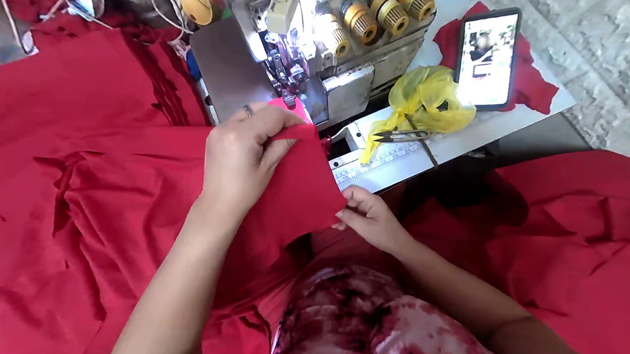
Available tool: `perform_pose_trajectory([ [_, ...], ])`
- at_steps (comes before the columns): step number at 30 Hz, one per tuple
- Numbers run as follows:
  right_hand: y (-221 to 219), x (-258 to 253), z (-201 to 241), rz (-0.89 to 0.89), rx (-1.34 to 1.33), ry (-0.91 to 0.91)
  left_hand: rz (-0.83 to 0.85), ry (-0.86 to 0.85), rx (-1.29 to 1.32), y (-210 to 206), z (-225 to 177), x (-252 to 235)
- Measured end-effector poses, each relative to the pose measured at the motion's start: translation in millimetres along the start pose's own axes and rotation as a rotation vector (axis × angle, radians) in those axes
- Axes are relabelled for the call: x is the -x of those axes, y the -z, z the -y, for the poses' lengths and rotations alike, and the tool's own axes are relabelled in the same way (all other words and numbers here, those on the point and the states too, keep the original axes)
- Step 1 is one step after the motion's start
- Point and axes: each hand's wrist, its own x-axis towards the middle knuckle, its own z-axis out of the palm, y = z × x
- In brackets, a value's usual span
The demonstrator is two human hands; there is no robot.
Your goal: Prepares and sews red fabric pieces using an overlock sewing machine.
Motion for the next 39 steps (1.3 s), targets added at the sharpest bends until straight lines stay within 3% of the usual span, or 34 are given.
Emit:
perform_pose_trajectory([
  [10,7,-13,8,0.004,0.113,-0.265,-0.005,0.104,-0.044,-16,25,-10],
  [17,17,7,-8,-0.009,0.12,0.035,0.012,0.261,0.221,-12,37,-20],
  [27,19,20,-24,0.019,0.182,0.113,0.01,0.288,-0.02,-7,24,-7],
  [31,19,22,-27,0.026,0.167,0.166,0.045,0.215,-0.049,-6,38,-1],
  [36,23,9,-17,0.062,0.148,0.328,0.022,0.315,-0.074,-10,33,-23],
  [39,27,3,-5,0.088,0.101,0.293,0.007,0.323,-0.058,-12,43,-31],
])
